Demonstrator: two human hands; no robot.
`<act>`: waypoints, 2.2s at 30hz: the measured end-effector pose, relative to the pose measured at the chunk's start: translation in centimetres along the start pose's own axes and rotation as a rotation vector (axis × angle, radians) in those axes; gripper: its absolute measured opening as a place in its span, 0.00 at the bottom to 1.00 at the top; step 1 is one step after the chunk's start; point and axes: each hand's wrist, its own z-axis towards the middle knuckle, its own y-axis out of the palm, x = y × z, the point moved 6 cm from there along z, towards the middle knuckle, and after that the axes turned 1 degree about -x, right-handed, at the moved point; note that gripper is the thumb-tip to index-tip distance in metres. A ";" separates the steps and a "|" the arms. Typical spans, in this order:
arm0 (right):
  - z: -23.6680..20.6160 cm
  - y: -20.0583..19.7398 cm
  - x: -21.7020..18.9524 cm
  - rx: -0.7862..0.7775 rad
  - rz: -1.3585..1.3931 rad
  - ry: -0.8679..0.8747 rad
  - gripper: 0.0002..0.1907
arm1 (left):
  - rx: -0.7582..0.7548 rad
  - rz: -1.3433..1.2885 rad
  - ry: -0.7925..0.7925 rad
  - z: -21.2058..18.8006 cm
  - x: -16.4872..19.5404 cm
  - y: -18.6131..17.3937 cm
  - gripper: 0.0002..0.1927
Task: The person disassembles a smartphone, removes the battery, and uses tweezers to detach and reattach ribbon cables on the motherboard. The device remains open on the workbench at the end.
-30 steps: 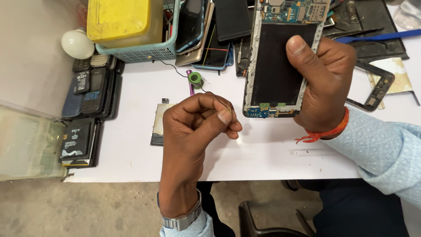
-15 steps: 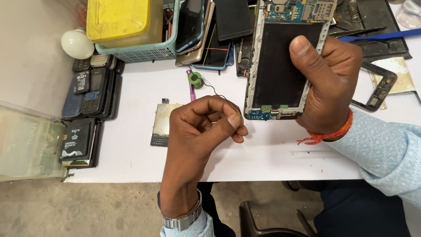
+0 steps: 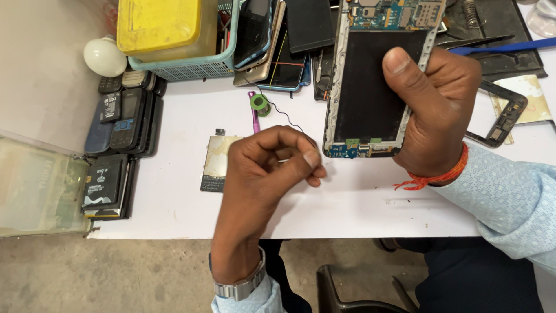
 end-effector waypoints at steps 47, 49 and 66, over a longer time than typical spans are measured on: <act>0.0 0.9 1.5 -0.083 -0.108 -0.032 0.17 | 0.716 0.718 0.412 -3.8 5.9 -4.4 0.07; 0.0 0.8 1.7 -0.075 -0.120 -0.028 0.18 | 0.696 0.832 0.349 -3.1 5.3 -4.5 0.08; -0.1 0.8 1.8 -0.086 0.010 0.018 0.15 | 0.598 1.347 0.046 0.5 0.2 -3.7 0.09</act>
